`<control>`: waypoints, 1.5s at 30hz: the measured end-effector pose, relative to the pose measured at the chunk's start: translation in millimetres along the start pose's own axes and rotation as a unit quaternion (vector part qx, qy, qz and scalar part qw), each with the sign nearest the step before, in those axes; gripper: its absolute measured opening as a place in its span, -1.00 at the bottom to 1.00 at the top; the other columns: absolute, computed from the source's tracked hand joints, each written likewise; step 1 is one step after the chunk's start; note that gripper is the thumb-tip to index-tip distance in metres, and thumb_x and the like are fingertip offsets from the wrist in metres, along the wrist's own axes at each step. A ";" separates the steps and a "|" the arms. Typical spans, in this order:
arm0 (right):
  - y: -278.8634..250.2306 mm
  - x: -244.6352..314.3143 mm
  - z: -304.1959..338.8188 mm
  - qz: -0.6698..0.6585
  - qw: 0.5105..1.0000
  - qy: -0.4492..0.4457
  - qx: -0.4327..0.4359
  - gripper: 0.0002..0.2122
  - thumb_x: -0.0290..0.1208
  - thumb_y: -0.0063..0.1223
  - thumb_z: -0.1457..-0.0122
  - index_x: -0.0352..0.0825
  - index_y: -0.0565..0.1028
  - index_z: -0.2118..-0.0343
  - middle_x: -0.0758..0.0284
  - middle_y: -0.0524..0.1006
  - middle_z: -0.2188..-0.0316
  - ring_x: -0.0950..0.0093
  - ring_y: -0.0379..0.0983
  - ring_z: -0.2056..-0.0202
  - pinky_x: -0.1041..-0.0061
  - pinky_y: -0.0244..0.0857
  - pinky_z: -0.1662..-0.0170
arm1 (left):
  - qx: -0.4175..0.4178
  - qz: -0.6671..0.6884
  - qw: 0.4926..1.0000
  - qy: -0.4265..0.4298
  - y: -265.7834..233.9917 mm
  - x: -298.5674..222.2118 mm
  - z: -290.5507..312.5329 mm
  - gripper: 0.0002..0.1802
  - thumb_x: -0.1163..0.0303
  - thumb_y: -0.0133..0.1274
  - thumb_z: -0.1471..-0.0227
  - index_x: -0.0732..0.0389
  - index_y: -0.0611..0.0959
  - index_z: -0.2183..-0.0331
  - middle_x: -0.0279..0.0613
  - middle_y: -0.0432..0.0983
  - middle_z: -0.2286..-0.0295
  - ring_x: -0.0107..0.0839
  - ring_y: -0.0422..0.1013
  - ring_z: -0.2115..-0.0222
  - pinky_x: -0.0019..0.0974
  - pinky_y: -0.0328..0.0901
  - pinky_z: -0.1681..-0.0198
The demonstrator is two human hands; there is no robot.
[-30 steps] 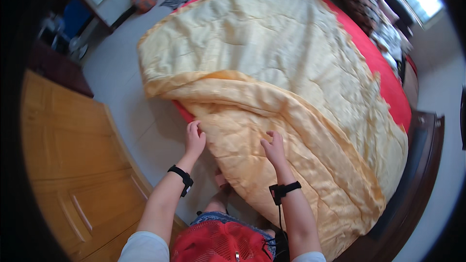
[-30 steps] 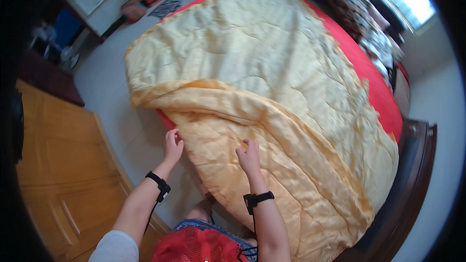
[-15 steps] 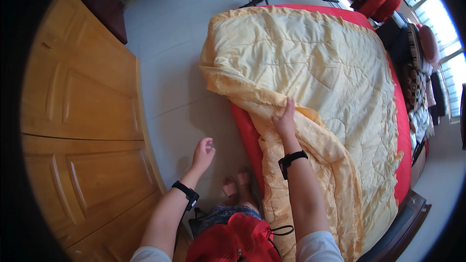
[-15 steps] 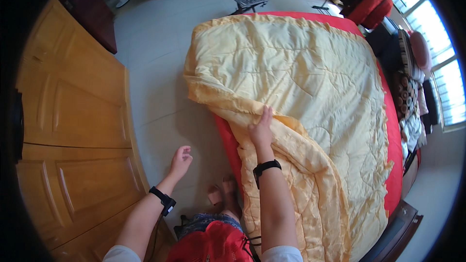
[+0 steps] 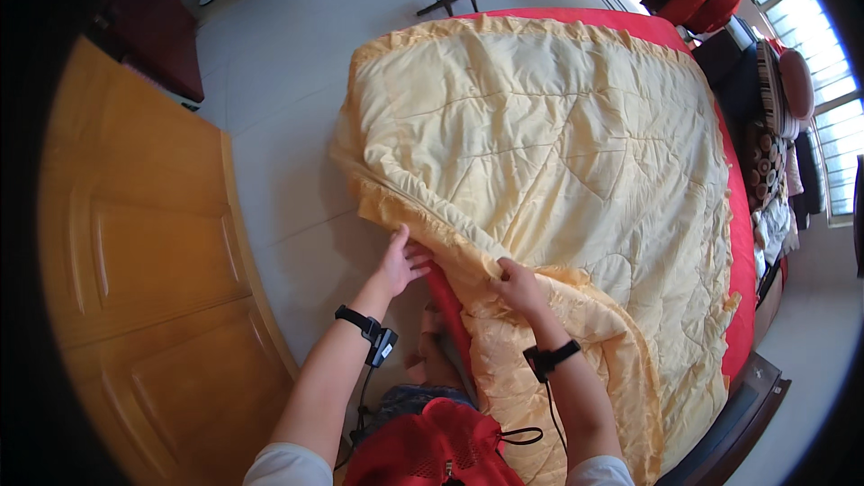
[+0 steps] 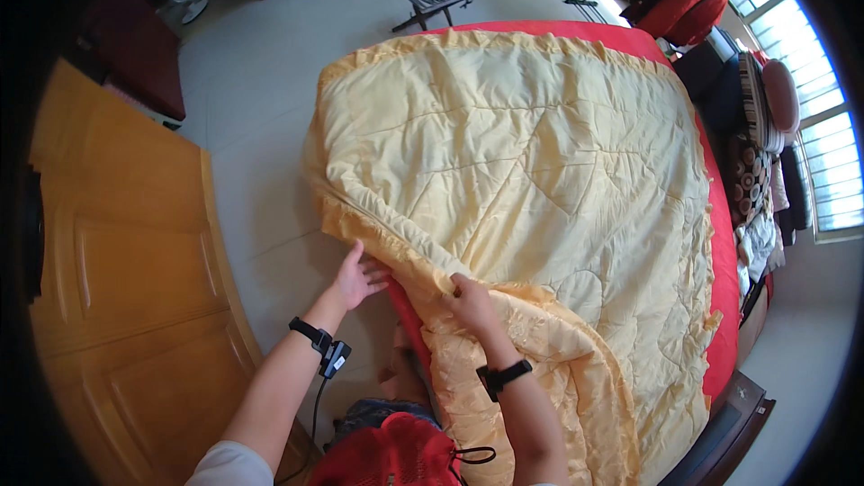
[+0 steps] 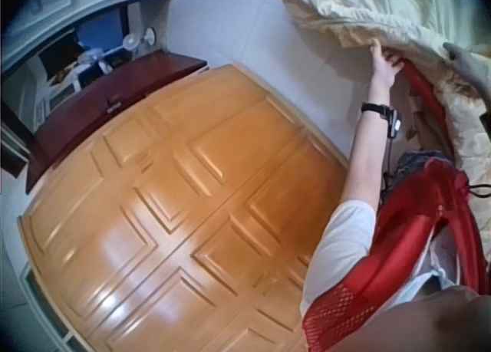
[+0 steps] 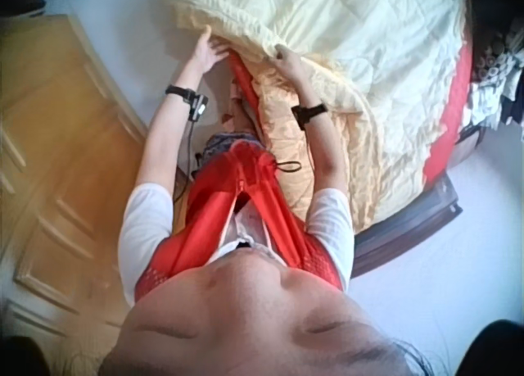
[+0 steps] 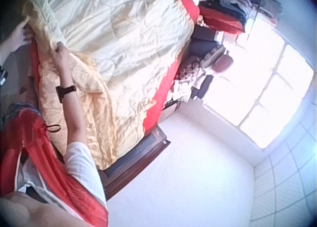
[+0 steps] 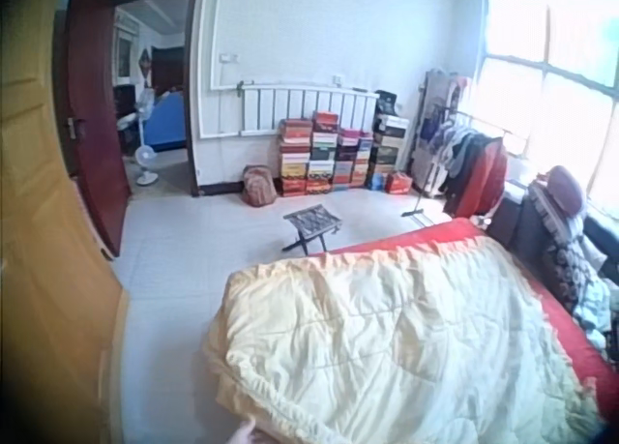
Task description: The person picks up a small storage organizer from the bed, places a yellow comforter over the bedsheet, and folds and adjusts the comforter until it is rolled neatly on top of the bed.
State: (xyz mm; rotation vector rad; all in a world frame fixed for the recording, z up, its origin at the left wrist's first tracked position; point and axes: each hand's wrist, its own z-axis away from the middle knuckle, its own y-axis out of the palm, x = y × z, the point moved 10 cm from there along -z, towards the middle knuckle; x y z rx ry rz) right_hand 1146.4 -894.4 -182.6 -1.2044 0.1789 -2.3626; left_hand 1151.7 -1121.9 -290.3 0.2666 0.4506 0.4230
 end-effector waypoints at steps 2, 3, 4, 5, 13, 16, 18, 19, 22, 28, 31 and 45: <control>-13.9 -4.2 4.5 0.048 0.998 -0.026 0.018 -0.77 -0.39 0.08 0.12 -0.39 0.41 0.38 0.15 0.43 0.61 0.35 0.39 0.53 0.38 0.26 0.42 | 0.011 0.018 0.999 0.026 22.8 -25.1 -12.3 -0.13 -0.36 -0.17 0.10 0.12 0.29 -0.05 -0.13 0.25 0.02 -0.15 0.22 0.03 -0.04 0.19 0.05; -23.5 -9.4 10.1 0.036 0.999 -0.021 0.020 -0.77 -0.40 0.08 0.13 -0.39 0.41 0.39 0.19 0.40 0.64 0.41 0.33 0.57 0.42 0.23 0.46 | 0.021 0.045 0.998 0.035 28.3 -35.1 -22.1 -0.16 -0.34 -0.16 0.08 0.12 0.32 -0.03 -0.14 0.29 0.03 -0.16 0.24 0.03 -0.03 0.20 0.04; -34.2 -4.2 14.3 0.030 0.999 -0.018 0.012 -0.77 -0.40 0.08 0.13 -0.39 0.41 0.39 0.19 0.40 0.64 0.41 0.33 0.57 0.42 0.23 0.46 | 0.032 0.070 0.996 0.046 29.4 -51.8 -30.7 -0.20 -0.32 -0.15 0.07 0.12 0.36 -0.01 -0.15 0.32 0.04 -0.16 0.26 0.03 -0.01 0.21 0.03; -47.5 2.1 19.3 0.001 1.000 -0.020 -0.001 -0.77 -0.41 0.08 0.13 -0.39 0.42 0.39 0.20 0.39 0.64 0.42 0.33 0.56 0.44 0.23 0.46 | 0.017 0.080 0.995 0.051 34.2 -69.4 -33.6 -0.22 -0.30 -0.14 0.06 0.12 0.37 0.00 -0.15 0.34 0.04 -0.16 0.27 0.02 -0.01 0.20 0.01; -110.7 35.8 23.5 -0.132 0.989 -0.068 -0.014 -0.81 -0.47 0.07 0.13 -0.39 0.42 0.42 0.32 0.33 0.60 0.53 0.31 0.53 0.52 0.21 0.45 | -0.135 0.025 0.990 0.022 -33.5 -194.7 -100.8 -0.58 0.26 -0.03 -0.01 0.25 0.45 0.08 -0.07 0.42 0.11 -0.10 0.37 0.12 0.00 0.26 0.03; -147.1 30.1 20.4 -0.153 0.984 -0.071 -0.061 -0.81 -0.49 0.07 0.13 -0.38 0.42 0.40 0.34 0.32 0.62 0.56 0.28 0.55 0.55 0.20 0.45 | -0.162 -0.016 0.986 0.034 14.5 -238.1 -120.5 -0.58 0.39 -0.11 0.01 0.29 0.42 0.07 -0.04 0.41 0.13 -0.08 0.37 0.12 0.02 0.27 0.04; -178.5 -4.3 16.0 -0.180 0.972 0.014 -0.149 -0.81 -0.49 0.09 0.11 -0.35 0.44 0.37 0.39 0.35 0.61 0.60 0.27 0.55 0.58 0.18 0.46 | -0.137 -0.036 0.986 0.083 87.1 -269.1 -140.7 -0.56 0.40 -0.11 0.01 0.29 0.38 0.04 -0.04 0.38 0.10 -0.08 0.35 0.11 0.00 0.28 0.04; -195.9 -17.7 12.7 -0.196 0.960 0.029 -0.195 -0.81 -0.46 0.12 0.09 -0.34 0.46 0.36 0.46 0.37 0.61 0.65 0.27 0.54 0.62 0.19 0.46 | -0.120 -0.037 0.983 0.131 136.5 -290.6 -147.9 -0.54 0.39 -0.11 -0.01 0.29 0.36 0.01 -0.04 0.36 0.08 -0.08 0.34 0.09 -0.01 0.28 0.04; -255.4 -33.0 0.0 -0.331 0.900 0.031 -0.282 -0.84 -0.50 0.10 0.07 -0.34 0.48 0.37 0.48 0.46 0.54 0.69 0.33 0.51 0.68 0.22 0.42 | -0.013 -0.008 0.977 0.214 316.8 -348.9 -171.3 -0.52 0.48 -0.02 0.02 0.29 0.36 0.01 -0.10 0.38 0.11 -0.17 0.38 0.14 -0.14 0.33 0.09; -431.2 -37.9 49.8 -0.366 0.722 -0.027 -0.586 -0.88 -0.55 -0.06 0.01 -0.37 0.40 0.36 0.30 0.48 0.48 0.52 0.42 0.46 0.55 0.34 0.39 | 0.461 -0.205 0.807 0.308 675.3 -333.9 -17.0 -0.48 0.38 0.04 0.01 0.25 0.33 -0.02 -0.15 0.35 0.07 -0.32 0.29 0.05 -0.29 0.19 -0.02; -437.1 -34.9 41.0 -0.346 0.716 -0.027 -0.606 -0.42 -0.48 -0.03 -0.10 -0.26 -0.01 -0.16 0.16 0.21 -0.08 0.40 0.12 -0.10 0.46 0.11 -0.05 | 0.528 -0.339 0.721 0.295 669.3 -286.9 0.2 -0.09 0.27 0.09 0.01 0.13 -0.10 -0.20 -0.01 0.00 -0.14 -0.25 0.15 -0.06 -0.25 0.18 -0.04; 2.9 -83.0 -83.0 -0.612 0.698 0.360 -0.095 -0.66 -0.14 -0.19 -0.22 -0.40 0.42 0.29 0.21 0.55 0.44 0.40 0.50 0.48 0.43 0.41 0.43 | 0.113 -0.475 0.873 -0.025 343.7 -338.2 -309.6 0.02 -0.09 0.12 0.13 0.18 -0.05 -0.16 -0.05 -0.01 -0.14 0.01 0.03 -0.11 0.16 0.03 -0.04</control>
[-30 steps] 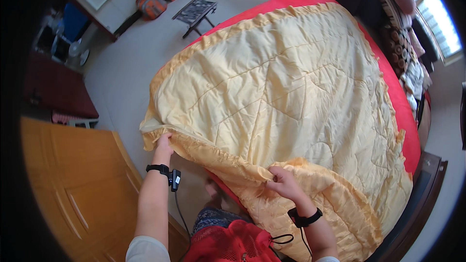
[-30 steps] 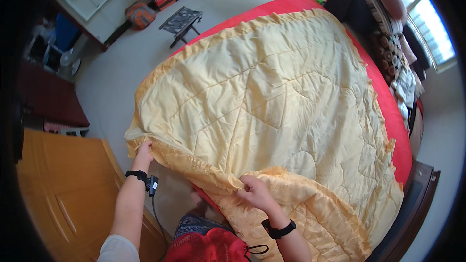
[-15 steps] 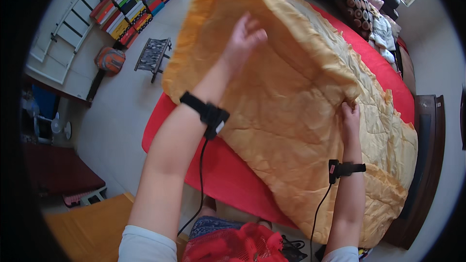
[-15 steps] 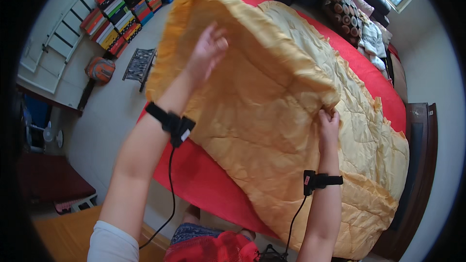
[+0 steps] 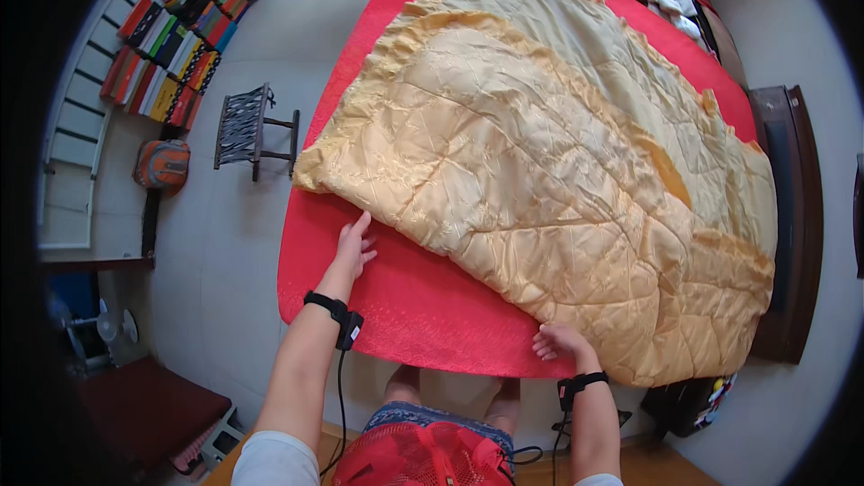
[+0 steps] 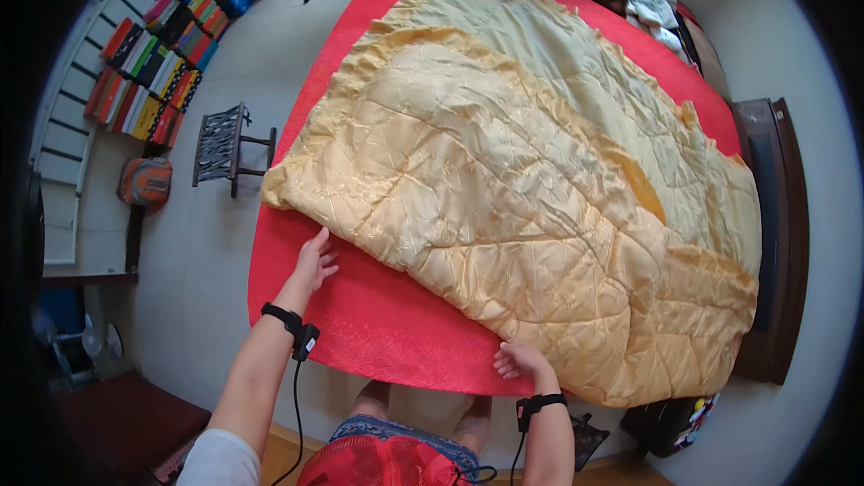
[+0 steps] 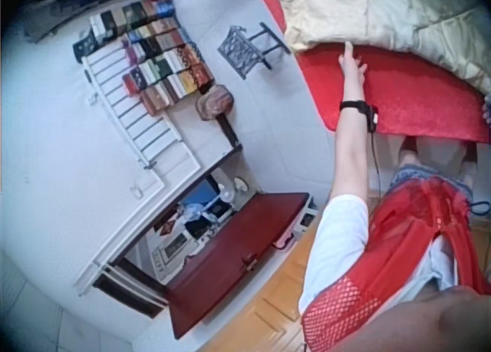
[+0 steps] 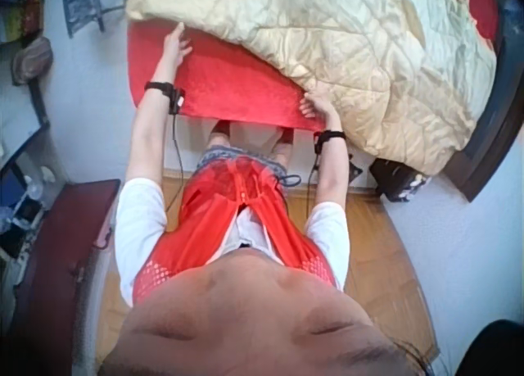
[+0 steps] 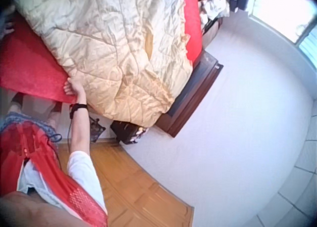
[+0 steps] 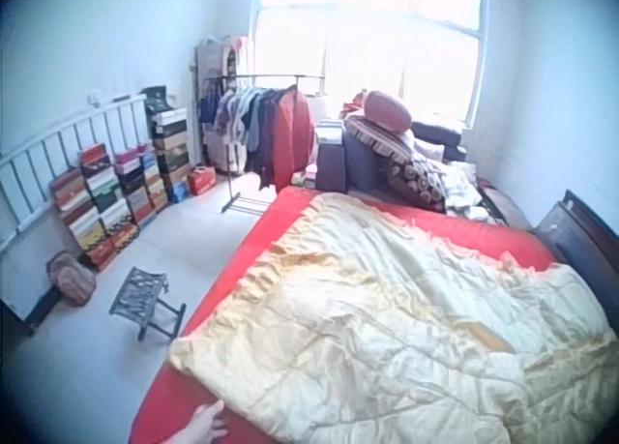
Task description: The person picks up a small storage organizer from the bed, places a yellow comforter over the bedsheet, and folds and adjusts the comforter until it is rolled neatly on top of the bed.
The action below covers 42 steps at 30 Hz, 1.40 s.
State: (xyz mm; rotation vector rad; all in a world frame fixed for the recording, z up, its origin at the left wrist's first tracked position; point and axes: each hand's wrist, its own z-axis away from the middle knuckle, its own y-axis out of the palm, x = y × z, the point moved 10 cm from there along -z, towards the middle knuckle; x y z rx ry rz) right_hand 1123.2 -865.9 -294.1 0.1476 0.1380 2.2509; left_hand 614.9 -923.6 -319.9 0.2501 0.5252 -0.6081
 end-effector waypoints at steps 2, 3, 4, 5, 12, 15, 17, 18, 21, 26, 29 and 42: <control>1.0 -26.3 -10.6 -0.055 0.998 0.018 -0.037 -0.64 -0.13 -0.23 -0.23 -0.40 0.39 0.25 0.19 0.55 0.42 0.36 0.50 0.46 0.38 0.40 0.41 | 0.010 0.010 1.000 0.014 6.9 -15.8 -18.7 -0.06 -0.11 0.10 0.12 0.14 0.06 -0.13 -0.11 0.00 -0.14 -0.02 0.03 -0.10 0.20 0.04 0.01; -2.6 -37.9 -14.6 -0.100 0.992 0.034 -0.073 -0.62 -0.12 -0.28 -0.24 -0.41 0.36 0.21 0.17 0.55 0.40 0.33 0.50 0.44 0.34 0.40 0.39 | 0.009 0.013 1.000 0.023 6.2 -23.1 -31.5 -0.11 -0.14 0.07 0.10 0.11 0.12 -0.12 -0.17 0.02 -0.14 -0.06 0.04 -0.09 0.21 0.08 0.06; -6.7 -47.4 -15.9 -0.113 0.989 0.032 -0.095 -0.61 -0.12 -0.31 -0.24 -0.41 0.30 0.13 0.13 0.50 0.23 0.28 0.46 0.28 0.30 0.39 0.27 | -0.027 0.027 0.999 0.037 13.7 -37.1 -32.4 -0.16 -0.11 0.06 0.08 0.10 0.16 -0.11 -0.24 0.05 -0.13 -0.06 0.06 -0.08 0.28 0.06 0.07; -13.8 -62.7 -22.7 -0.125 0.986 0.032 -0.100 -0.61 -0.12 -0.31 -0.24 -0.41 0.30 0.13 0.13 0.50 0.23 0.28 0.46 0.28 0.30 0.39 0.27 | 0.020 0.063 0.996 0.059 23.8 -47.7 -43.6 -0.20 -0.07 0.04 0.05 0.12 0.18 -0.11 -0.18 0.08 -0.12 -0.04 0.08 -0.07 0.30 0.03 0.02; -66.3 -79.8 -33.5 -0.698 0.643 -0.274 -0.156 -0.65 -0.40 -0.13 -0.12 -0.29 0.25 0.01 0.21 0.29 -0.03 0.23 0.23 -0.02 0.09 0.19 -0.01 | -0.014 0.168 0.979 0.111 -13.3 -55.9 -85.3 -0.55 0.37 0.03 0.01 0.20 0.37 0.04 -0.14 0.42 0.16 -0.20 0.41 0.20 -0.07 0.38 0.24; -95.0 -71.7 -23.9 -0.744 0.555 -0.312 -0.203 -0.66 -0.42 -0.11 -0.11 -0.19 0.31 0.01 0.29 0.38 0.02 0.27 0.30 0.03 0.18 0.24 0.07 | -0.043 0.150 0.975 0.156 -15.4 -78.6 -73.5 -0.57 0.36 0.02 0.01 0.21 0.39 0.07 -0.16 0.44 0.22 -0.24 0.43 0.24 -0.13 0.39 0.28; -96.5 -44.4 -8.3 -0.705 0.578 -0.362 -0.192 -0.67 -0.37 -0.09 -0.13 -0.23 0.30 0.01 0.29 0.39 0.04 0.29 0.31 0.03 0.19 0.26 0.07 | -0.069 0.136 0.972 0.181 -35.2 -99.4 -65.1 -0.59 0.35 0.01 0.01 0.23 0.39 0.08 -0.17 0.45 0.24 -0.27 0.44 0.26 -0.16 0.39 0.30; -92.5 -38.4 -2.4 -0.706 0.580 -0.362 -0.188 -0.67 -0.37 -0.09 -0.13 -0.23 0.30 0.01 0.29 0.39 0.04 0.29 0.31 0.03 0.19 0.26 0.07 | -0.099 0.122 0.964 0.216 -51.6 -115.7 -57.1 -0.58 0.35 0.00 0.03 0.26 0.40 0.10 -0.18 0.45 0.24 -0.30 0.44 0.29 -0.22 0.38 0.31; -93.6 -46.1 31.1 -0.688 0.591 -0.370 -0.201 -0.66 -0.39 -0.07 -0.10 -0.25 0.30 0.03 0.27 0.43 0.10 0.30 0.38 0.10 0.22 0.36 0.14 | -0.123 0.108 0.948 0.275 -87.1 -145.3 -22.2 -0.56 0.36 -0.01 0.06 0.38 0.41 0.13 -0.15 0.44 0.22 -0.37 0.42 0.27 -0.35 0.32 0.24; -94.2 -71.5 28.9 -0.634 0.613 -0.397 -0.255 -0.63 -0.46 -0.04 0.02 -0.30 0.30 0.08 0.25 0.46 0.22 0.33 0.46 0.27 0.34 0.44 0.26 | -0.076 0.110 0.930 0.343 -119.6 -140.9 -26.8 -0.52 0.37 -0.03 0.07 0.40 0.37 0.08 -0.13 0.40 0.17 -0.37 0.35 0.17 -0.36 0.23 0.10; -90.3 -81.7 2.7 -0.634 0.592 -0.400 -0.295 -0.64 -0.46 -0.02 0.07 -0.28 0.32 0.12 0.28 0.46 0.28 0.36 0.46 0.30 0.42 0.44 0.33 | -0.046 0.133 0.933 0.330 -116.2 -131.7 -38.9 -0.51 0.39 -0.04 0.06 0.35 0.34 0.06 -0.15 0.38 0.16 -0.36 0.36 0.19 -0.35 0.27 0.13; -38.1 -227.3 8.9 -0.449 0.802 -0.102 -0.380 -0.61 -0.34 0.10 0.05 -0.31 0.27 0.16 0.17 0.43 0.28 0.30 0.44 0.42 0.31 0.38 0.39 | -0.242 0.000 0.970 0.030 -343.1 133.8 125.0 -0.68 0.50 -0.10 0.08 0.24 0.39 0.19 -0.22 0.42 0.36 -0.40 0.39 0.46 -0.32 0.31 0.49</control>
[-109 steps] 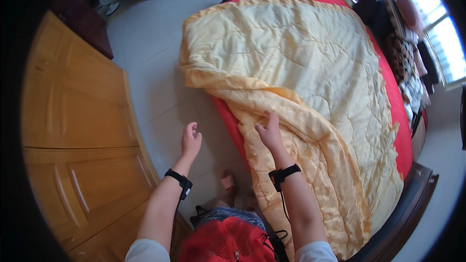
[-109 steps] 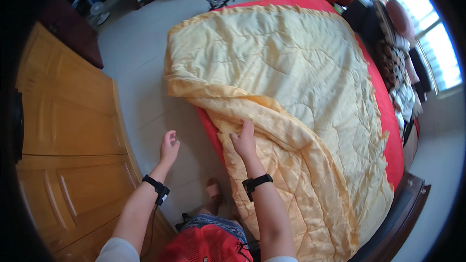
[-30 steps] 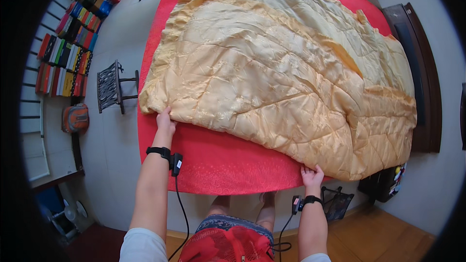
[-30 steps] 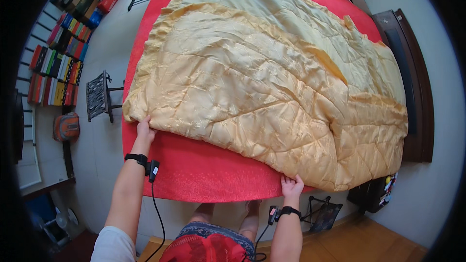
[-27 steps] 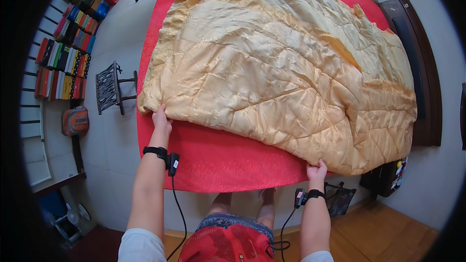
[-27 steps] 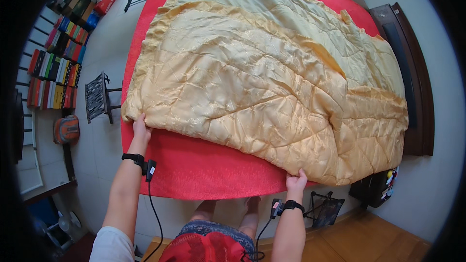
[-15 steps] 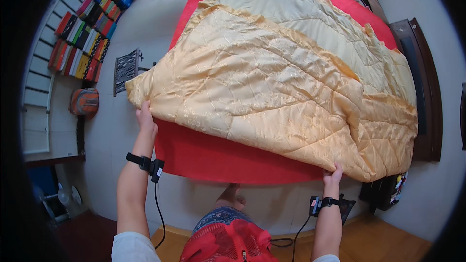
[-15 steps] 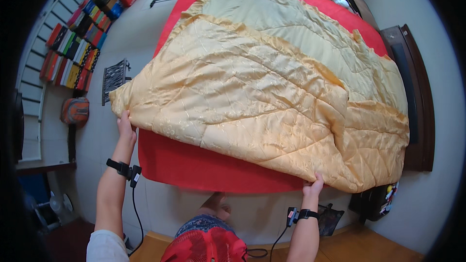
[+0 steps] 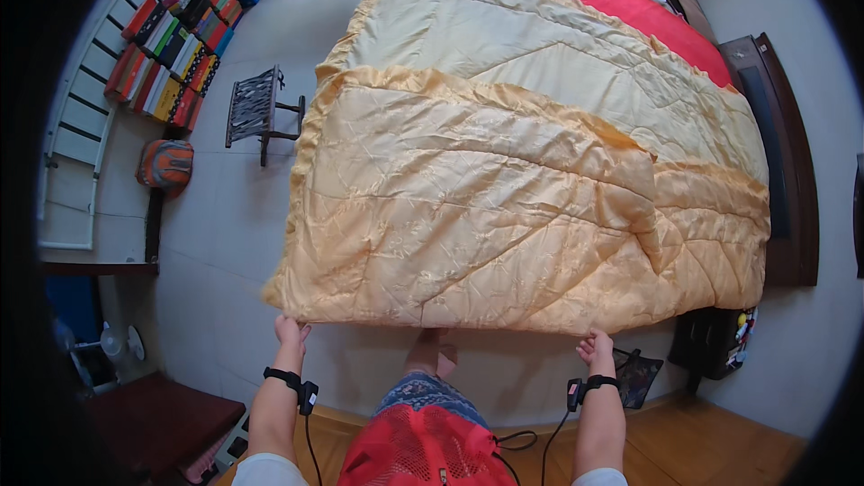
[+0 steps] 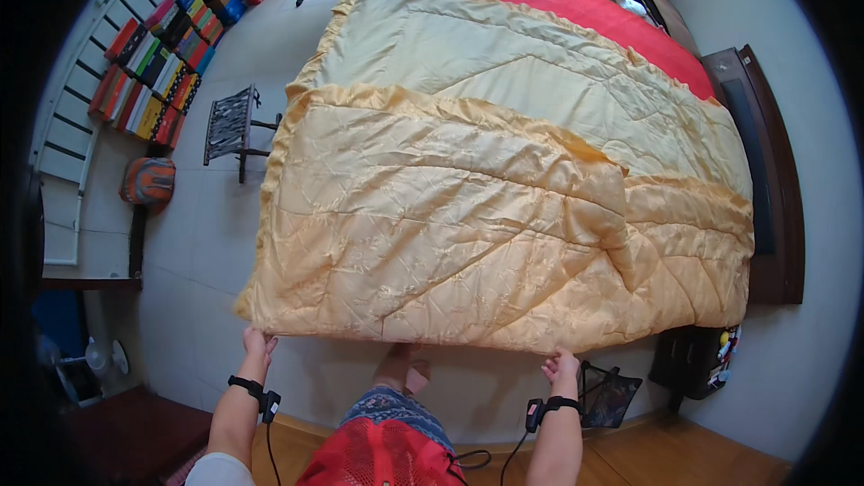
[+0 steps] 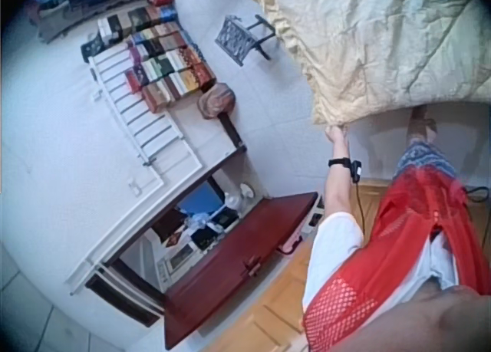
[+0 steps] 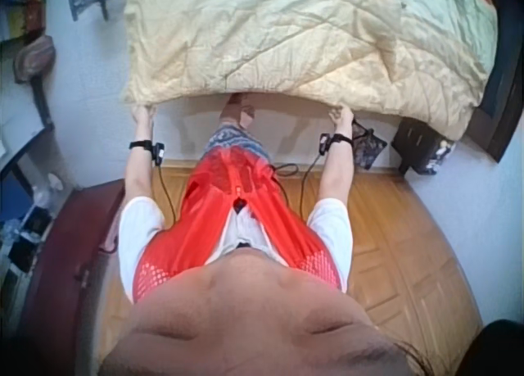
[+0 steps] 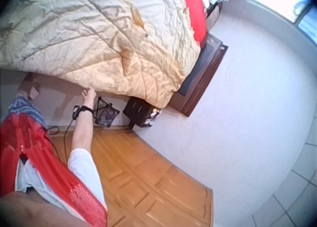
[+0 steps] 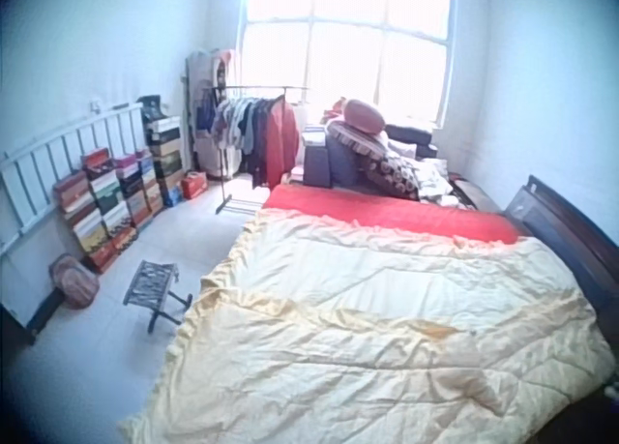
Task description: The person picks up a small storage organizer from the bed, places a yellow comforter over the bedsheet, and folds and adjusts the comforter until it is rolled neatly on top of the bed.
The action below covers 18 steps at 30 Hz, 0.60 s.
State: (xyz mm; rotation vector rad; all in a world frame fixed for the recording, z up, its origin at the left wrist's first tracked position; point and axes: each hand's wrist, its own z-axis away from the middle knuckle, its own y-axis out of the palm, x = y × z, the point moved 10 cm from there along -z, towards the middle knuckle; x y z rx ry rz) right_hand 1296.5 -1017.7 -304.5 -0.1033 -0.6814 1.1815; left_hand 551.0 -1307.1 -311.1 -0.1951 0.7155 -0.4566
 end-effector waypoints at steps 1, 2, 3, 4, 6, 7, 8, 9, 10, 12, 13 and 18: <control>-18.2 -3.0 21.7 0.142 0.980 -0.011 -0.138 -0.56 -0.36 0.14 0.08 -0.32 0.24 0.14 0.14 0.40 0.23 0.28 0.43 0.37 0.30 0.38 0.36 | -0.016 0.004 1.000 0.000 -38.1 16.9 -8.3 -0.68 0.50 -0.10 0.08 0.24 0.39 0.19 -0.22 0.42 0.36 -0.40 0.39 0.46 -0.32 0.31 0.49; -52.7 10.9 1.2 0.204 0.946 -0.099 -0.232 -0.47 -0.46 0.18 0.15 -0.35 0.18 0.09 0.07 0.30 0.11 0.18 0.34 0.20 0.27 0.32 0.20 | -0.054 -0.068 0.996 0.021 -56.5 28.0 -36.2 -0.67 0.54 -0.10 0.11 0.24 0.39 0.19 -0.21 0.40 0.37 -0.38 0.36 0.44 -0.30 0.30 0.42; -48.5 2.5 -1.3 0.215 0.946 -0.098 -0.223 -0.47 -0.46 0.18 0.15 -0.35 0.18 0.09 0.07 0.30 0.11 0.18 0.34 0.20 0.27 0.32 0.20 | -0.117 -0.143 0.982 0.044 -89.8 36.1 -49.7 -0.66 0.58 -0.09 0.13 0.25 0.39 0.20 -0.20 0.37 0.38 -0.36 0.34 0.43 -0.28 0.30 0.35; -38.4 31.2 16.1 0.263 0.896 -0.243 -0.261 -0.46 -0.48 0.16 0.16 -0.35 0.18 0.08 0.04 0.25 0.08 0.13 0.27 0.13 0.26 0.26 0.11 | -0.126 -0.142 0.981 0.042 -94.8 41.5 -54.3 -0.66 0.58 -0.09 0.13 0.25 0.39 0.20 -0.20 0.37 0.38 -0.36 0.34 0.43 -0.28 0.30 0.35; 0.9 66.1 46.9 0.306 0.823 -0.388 -0.280 -0.46 -0.51 0.15 0.18 -0.36 0.18 0.08 0.02 0.20 0.06 0.08 0.21 0.07 0.26 0.20 0.03 | -0.192 -0.179 0.903 0.340 -81.6 -32.1 -35.7 -0.63 0.57 -0.02 0.18 0.26 0.39 0.21 -0.17 0.33 0.39 -0.35 0.29 0.36 -0.28 0.25 0.21; 27.0 85.8 58.8 0.326 0.800 -0.446 -0.234 -0.46 -0.52 0.12 0.17 -0.37 0.18 0.06 0.00 0.19 0.06 0.06 0.19 0.07 0.25 0.16 0.00 | -0.155 -0.213 0.904 0.337 -41.4 -51.2 -26.7 -0.59 0.51 0.03 0.20 0.27 0.38 0.20 -0.13 0.33 0.35 -0.32 0.29 0.31 -0.30 0.23 0.17; 55.7 103.1 70.9 0.343 0.773 -0.500 -0.186 -0.45 -0.53 0.10 0.17 -0.37 0.17 0.05 -0.01 0.18 0.07 0.03 0.18 0.07 0.24 0.12 -0.04 | -0.118 -0.246 0.901 0.336 4.4 -76.4 -11.1 -0.54 0.46 0.07 0.22 0.29 0.38 0.18 -0.10 0.34 0.31 -0.29 0.28 0.25 -0.32 0.21 0.13; 79.6 112.1 75.8 0.344 0.773 -0.502 -0.179 -0.45 -0.53 0.10 0.17 -0.37 0.17 0.05 -0.01 0.18 0.07 0.03 0.18 0.07 0.24 0.12 -0.04 | -0.098 -0.286 0.883 0.358 31.2 -97.2 -9.1 -0.47 0.41 0.11 0.25 0.28 0.37 0.15 -0.06 0.34 0.25 -0.24 0.28 0.20 -0.28 0.20 0.09; 115.0 118.5 80.0 0.360 0.764 -0.524 -0.108 -0.45 -0.52 0.09 0.15 -0.38 0.17 0.03 -0.01 0.17 0.05 0.03 0.16 0.04 0.24 0.12 -0.04 | -0.076 -0.326 0.864 0.377 57.3 -112.9 -9.1 -0.41 0.35 0.15 0.27 0.27 0.37 0.12 -0.03 0.33 0.19 -0.20 0.28 0.15 -0.24 0.19 0.06; 172.5 127.6 93.6 0.379 0.750 -0.541 -0.032 -0.45 -0.51 0.07 0.13 -0.38 0.17 0.01 -0.01 0.16 0.04 0.04 0.13 0.01 0.24 0.12 -0.05 | -0.043 -0.398 0.837 0.373 110.0 -137.4 -9.0 -0.33 0.29 0.17 0.29 0.25 0.36 0.07 -0.03 0.30 0.09 -0.11 0.23 0.04 -0.17 0.15 -0.02; 202.1 129.6 106.0 0.402 0.741 -0.538 0.006 -0.44 -0.51 0.06 0.12 -0.39 0.15 -0.01 0.00 0.15 0.02 0.04 0.11 -0.02 0.25 0.11 -0.07 | -0.042 -0.421 0.826 0.373 129.8 -151.6 -7.4 -0.31 0.27 0.18 0.30 0.23 0.35 0.05 -0.03 0.29 0.08 -0.10 0.21 0.02 -0.15 0.13 -0.04; 303.8 176.0 117.0 0.447 0.669 -0.591 0.048 -0.41 -0.50 -0.03 0.07 -0.38 0.09 -0.09 0.03 0.09 -0.09 0.03 0.08 -0.10 0.25 0.09 -0.10 | -0.026 -0.460 0.787 0.410 240.1 -235.7 -13.4 -0.24 0.22 0.18 0.32 0.19 0.32 0.00 -0.02 0.25 0.02 -0.08 0.18 -0.02 -0.12 0.10 -0.07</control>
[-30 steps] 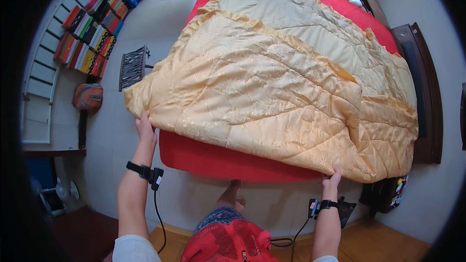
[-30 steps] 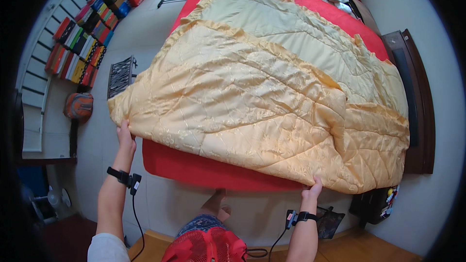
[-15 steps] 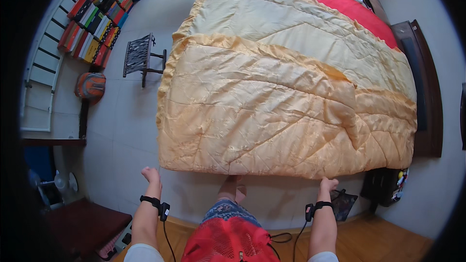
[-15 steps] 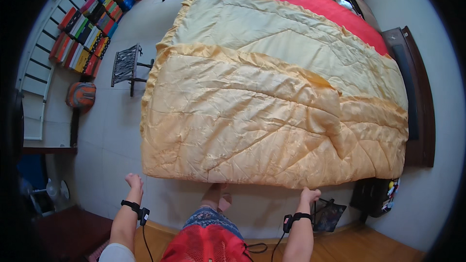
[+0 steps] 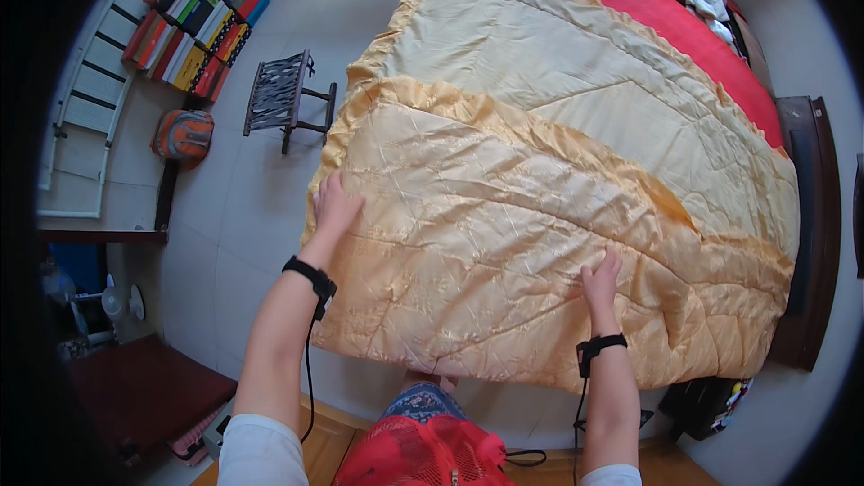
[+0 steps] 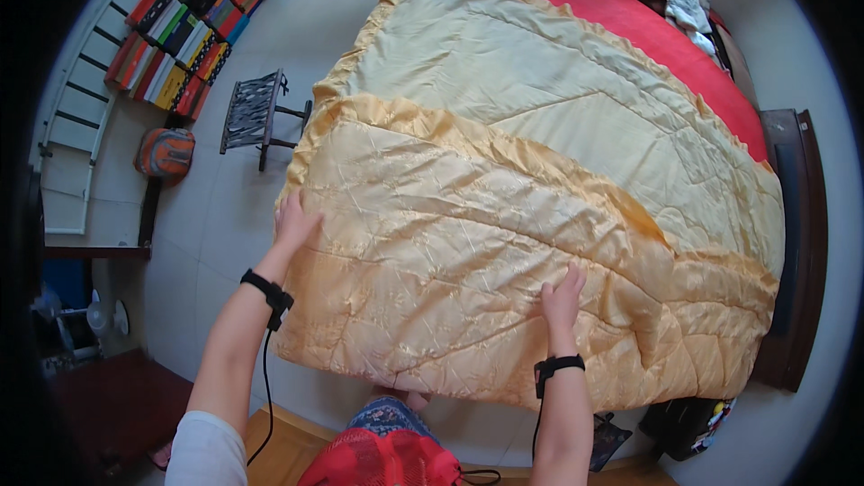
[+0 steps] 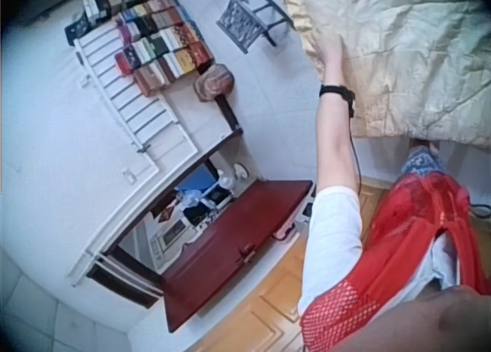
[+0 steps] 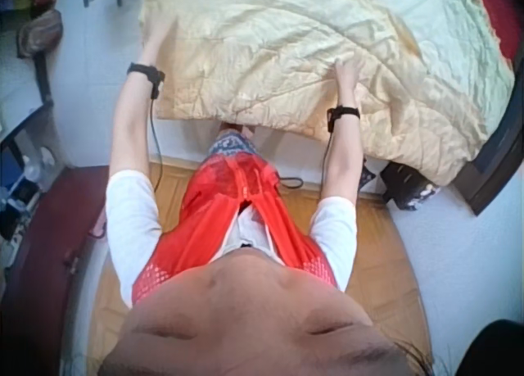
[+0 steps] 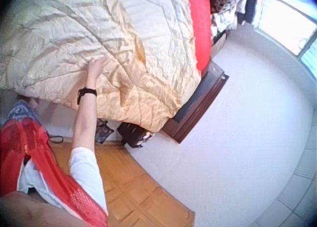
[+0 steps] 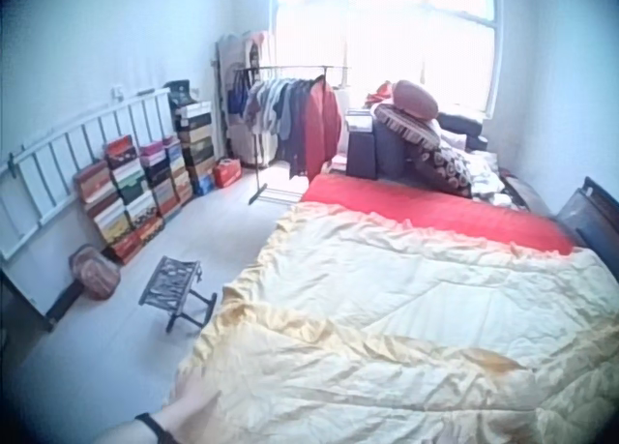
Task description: The person picks up a small storage organizer from the bed, places a yellow comforter over the bedsheet, and folds and adjusts the comforter until it is rolled neatly on top of the bed.
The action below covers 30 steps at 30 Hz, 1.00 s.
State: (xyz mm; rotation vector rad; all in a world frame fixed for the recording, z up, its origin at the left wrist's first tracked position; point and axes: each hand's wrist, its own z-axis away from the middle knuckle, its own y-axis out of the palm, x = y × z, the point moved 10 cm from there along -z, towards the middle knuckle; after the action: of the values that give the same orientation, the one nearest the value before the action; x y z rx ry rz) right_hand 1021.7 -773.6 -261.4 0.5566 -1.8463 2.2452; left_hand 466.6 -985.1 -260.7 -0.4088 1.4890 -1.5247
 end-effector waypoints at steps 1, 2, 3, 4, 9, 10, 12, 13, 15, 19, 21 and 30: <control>2.5 2.4 -19.6 0.000 1.000 0.001 0.003 -0.41 -0.50 -0.03 0.07 -0.38 0.09 -0.09 0.03 0.09 -0.09 0.03 0.08 -0.10 0.25 0.09 -0.10 | -0.002 -0.018 1.000 0.007 -2.0 -18.4 -16.9 -0.23 0.21 0.18 0.32 0.19 0.32 0.00 -0.01 0.24 0.00 -0.07 0.17 -0.02 -0.12 0.10 -0.07; -1.3 8.4 -39.4 0.003 1.000 -0.024 -0.015 -0.42 -0.50 -0.04 0.06 -0.37 0.09 -0.09 0.02 0.10 -0.09 0.05 0.07 -0.11 0.26 0.09 -0.10 | 0.000 -0.019 1.000 0.006 -2.7 -33.4 -33.0 -0.23 0.21 0.18 0.32 0.19 0.32 0.00 -0.01 0.24 0.00 -0.07 0.17 -0.02 -0.12 0.10 -0.07; -2.9 15.3 -57.3 0.006 0.998 -0.048 -0.033 -0.42 -0.51 -0.04 0.06 -0.36 0.09 -0.10 0.02 0.10 -0.09 0.06 0.06 -0.12 0.26 0.09 -0.11 | 0.003 -0.020 1.000 -0.008 -3.7 -45.0 -47.6 -0.23 0.21 0.18 0.31 0.20 0.32 0.00 0.00 0.24 0.00 -0.07 0.17 -0.02 -0.11 0.11 -0.06; -3.0 26.2 -72.3 0.027 0.998 -0.037 -0.043 -0.42 -0.51 -0.05 0.06 -0.37 0.09 -0.10 0.03 0.12 -0.08 0.08 0.08 -0.11 0.27 0.09 -0.11 | 0.005 -0.027 0.999 -0.027 -3.2 -47.7 -59.1 -0.23 0.20 0.17 0.30 0.20 0.31 0.00 0.01 0.24 0.00 -0.06 0.17 -0.02 -0.09 0.11 -0.06; 5.2 21.6 -131.3 0.019 0.999 0.007 -0.028 -0.46 -0.51 -0.05 0.07 -0.33 0.16 -0.05 0.04 0.19 -0.02 0.10 0.15 -0.05 0.28 0.13 -0.06 | 0.024 -0.012 0.998 -0.059 12.9 -66.2 -92.9 -0.39 0.19 0.16 0.24 0.24 0.40 0.12 0.03 0.40 0.15 -0.03 0.30 0.10 -0.08 0.19 0.03; 4.0 19.4 -134.6 0.002 0.998 0.055 -0.024 -0.50 -0.53 -0.05 0.09 -0.30 0.21 -0.01 0.05 0.25 0.03 0.10 0.22 0.02 0.26 0.17 0.00 | 0.055 -0.012 0.994 -0.089 22.0 -62.1 -92.9 -0.45 0.19 0.15 0.22 0.25 0.43 0.17 0.03 0.45 0.21 -0.02 0.35 0.15 -0.08 0.22 0.07; 8.0 7.5 -140.7 -0.014 0.994 0.106 -0.021 -0.53 -0.54 -0.06 0.11 -0.27 0.26 0.03 0.06 0.31 0.09 0.11 0.30 0.09 0.24 0.21 0.05 | 0.037 0.005 0.998 -0.059 26.7 -59.6 -93.6 -0.50 0.19 0.15 0.20 0.26 0.44 0.22 0.04 0.46 0.24 -0.01 0.36 0.18 -0.09 0.24 0.11; 13.9 7.4 -144.3 0.007 0.996 0.087 0.014 -0.64 -0.56 -0.08 0.12 -0.29 0.30 0.17 0.08 0.36 0.22 0.13 0.33 0.19 0.24 0.22 0.13 | 0.018 0.024 0.999 -0.030 24.6 -64.2 -94.2 -0.55 0.20 0.14 0.19 0.27 0.45 0.27 0.05 0.47 0.27 0.00 0.37 0.21 -0.09 0.25 0.15; 14.7 0.9 -146.8 0.031 0.996 0.073 0.045 -0.75 -0.58 -0.11 0.14 -0.32 0.34 0.30 0.09 0.41 0.34 0.15 0.37 0.28 0.25 0.23 0.21 | 0.012 0.010 1.000 -0.019 21.8 -63.7 -100.3 -0.62 0.21 0.12 0.14 0.27 0.44 0.32 0.08 0.45 0.33 0.04 0.36 0.25 -0.07 0.25 0.23; -14.6 82.1 -130.3 -0.151 0.987 -0.017 -0.054 -0.87 -0.63 -0.18 0.18 -0.36 0.28 0.48 0.14 0.31 0.56 0.18 0.25 0.46 0.35 0.19 0.34 | -0.142 -0.007 0.988 0.062 -49.8 -24.4 -117.8 -0.71 0.24 0.03 0.03 0.26 0.38 0.44 0.02 0.39 0.47 0.04 0.31 0.35 -0.04 0.20 0.32; -20.7 125.3 -123.8 -0.155 0.985 -0.047 -0.060 -0.86 -0.65 -0.19 0.18 -0.36 0.28 0.48 0.17 0.31 0.54 0.24 0.25 0.45 0.38 0.19 0.33 | -0.147 0.006 0.988 -0.037 -88.9 -15.1 -132.8 -0.72 0.25 0.01 0.01 0.25 0.36 0.44 -0.01 0.38 0.48 0.02 0.30 0.36 -0.07 0.18 0.31; 1.6 134.5 -122.9 -0.283 0.959 -0.017 -0.027 -0.71 -0.56 -0.03 0.06 -0.34 0.33 0.19 0.14 0.39 0.26 0.26 0.33 0.30 0.41 0.24 0.17 | -0.079 -0.096 0.987 -0.098 -119.3 -65.2 -191.5 -0.67 0.23 0.06 0.07 0.18 0.44 0.25 -0.02 0.43 0.27 -0.03 0.32 0.11 -0.05 0.20 0.11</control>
State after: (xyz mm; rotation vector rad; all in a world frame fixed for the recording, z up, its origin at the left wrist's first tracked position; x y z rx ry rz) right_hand 877.4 -667.2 -229.0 0.9715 -1.5030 1.8050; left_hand 306.4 -840.0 -168.6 -0.7943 1.4506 -1.4708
